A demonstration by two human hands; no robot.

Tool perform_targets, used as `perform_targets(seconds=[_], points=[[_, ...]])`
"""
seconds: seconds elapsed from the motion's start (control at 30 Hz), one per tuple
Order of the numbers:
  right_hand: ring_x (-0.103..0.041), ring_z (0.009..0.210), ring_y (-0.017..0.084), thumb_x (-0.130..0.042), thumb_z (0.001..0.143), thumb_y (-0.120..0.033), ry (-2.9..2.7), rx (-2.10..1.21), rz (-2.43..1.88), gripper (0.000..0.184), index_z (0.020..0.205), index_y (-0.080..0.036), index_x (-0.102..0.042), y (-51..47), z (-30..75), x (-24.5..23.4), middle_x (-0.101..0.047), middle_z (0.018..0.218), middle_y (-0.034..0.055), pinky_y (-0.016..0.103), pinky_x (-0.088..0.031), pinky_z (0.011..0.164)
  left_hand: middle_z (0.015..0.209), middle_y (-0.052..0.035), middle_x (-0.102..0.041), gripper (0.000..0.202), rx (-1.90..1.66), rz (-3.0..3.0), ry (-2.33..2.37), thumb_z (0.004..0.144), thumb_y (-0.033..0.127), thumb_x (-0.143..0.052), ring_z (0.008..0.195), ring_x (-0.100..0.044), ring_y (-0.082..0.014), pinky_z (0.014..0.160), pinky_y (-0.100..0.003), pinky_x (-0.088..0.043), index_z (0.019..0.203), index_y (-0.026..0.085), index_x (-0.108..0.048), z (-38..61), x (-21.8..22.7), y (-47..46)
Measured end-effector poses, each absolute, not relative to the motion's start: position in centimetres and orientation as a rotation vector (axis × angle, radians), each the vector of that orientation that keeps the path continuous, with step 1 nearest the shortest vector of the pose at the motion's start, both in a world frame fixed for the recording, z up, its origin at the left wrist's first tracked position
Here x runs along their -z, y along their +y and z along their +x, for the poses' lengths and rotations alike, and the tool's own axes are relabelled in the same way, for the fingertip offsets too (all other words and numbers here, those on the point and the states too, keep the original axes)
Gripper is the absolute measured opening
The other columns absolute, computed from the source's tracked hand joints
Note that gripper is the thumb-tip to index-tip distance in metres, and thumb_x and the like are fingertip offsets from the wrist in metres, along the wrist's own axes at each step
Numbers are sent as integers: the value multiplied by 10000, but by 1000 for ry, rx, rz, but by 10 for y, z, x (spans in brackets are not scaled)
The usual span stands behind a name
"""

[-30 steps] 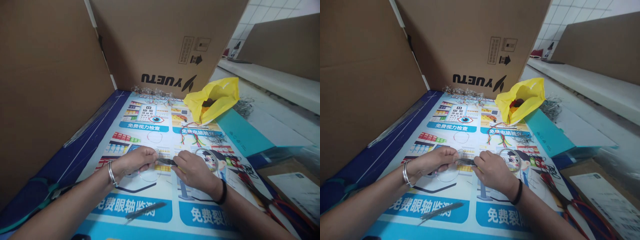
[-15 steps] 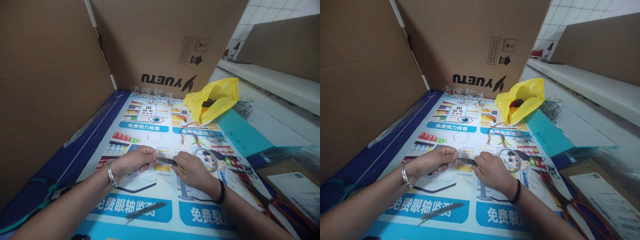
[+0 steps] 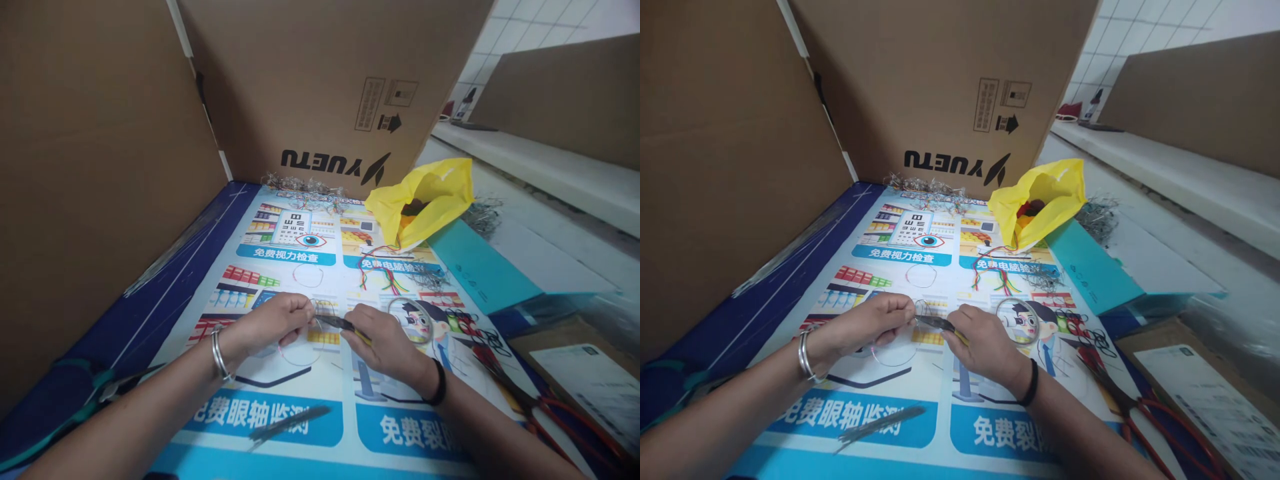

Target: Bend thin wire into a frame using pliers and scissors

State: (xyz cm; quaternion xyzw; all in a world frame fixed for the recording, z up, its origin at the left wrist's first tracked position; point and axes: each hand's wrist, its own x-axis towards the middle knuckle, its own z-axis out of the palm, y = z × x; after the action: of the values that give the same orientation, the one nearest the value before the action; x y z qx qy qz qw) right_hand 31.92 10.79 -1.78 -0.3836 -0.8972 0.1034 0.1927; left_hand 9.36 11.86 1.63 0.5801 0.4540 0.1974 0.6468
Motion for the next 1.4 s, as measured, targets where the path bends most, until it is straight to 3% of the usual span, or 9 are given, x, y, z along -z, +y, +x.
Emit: perform_targets(seconds=[0.47, 0.7, 0.97, 1.17, 1.4], points=[[-508, 778, 178, -410, 890, -352, -2359, -338, -1231, 187, 878, -192, -506, 121, 332, 21, -545, 822, 54, 292, -414, 656, 484, 68, -427, 162, -572, 1350, 1170, 790, 257, -468, 366, -343, -46, 387, -179, -244, 659, 164, -492, 94, -20, 119], [-515, 757, 181, -433, 877, -340, -2188, -368, -1239, 163, 901, -194, -501, 109, 322, 11, -542, 829, 56, 310, -429, 654, 496, 62, -434, 165, -881, 1199, 1246, 802, 268, -448, 370, -362, -51, 380, -178, -256, 673, 168, -476, 92, -12, 125], [-488, 894, 256, -643, 671, -553, -2059, -62, -1133, 549, 1012, -181, -426, 94, 273, 17, -509, 941, 100, 414, -461, 747, 461, 52, -438, 161, -1108, 1064, 1208, 783, 251, -459, 395, -396, -77, 396, -185, -335, 639, 178, -451, 109, -1, 117], [-484, 889, 252, -622, 693, -559, -2075, -3, -1131, 536, 1017, -174, -436, 93, 264, 20, -512, 930, 103, 427, -467, 756, 428, 56, -427, 128, -1070, 1028, 1185, 761, 193, -447, 379, -401, -84, 389, -189, -331, 633, 182, -448, 117, -3, 109], [-493, 879, 243, -618, 677, -589, -2097, -136, -1079, 544, 994, -181, -449, 101, 280, 23, -511, 912, 89, 403, -462, 748, 376, 68, -406, 173, -966, 1016, 1184, 800, 244, -442, 315, -360, -76, 355, -186, -286, 636, 189, -449, 111, -3, 110]])
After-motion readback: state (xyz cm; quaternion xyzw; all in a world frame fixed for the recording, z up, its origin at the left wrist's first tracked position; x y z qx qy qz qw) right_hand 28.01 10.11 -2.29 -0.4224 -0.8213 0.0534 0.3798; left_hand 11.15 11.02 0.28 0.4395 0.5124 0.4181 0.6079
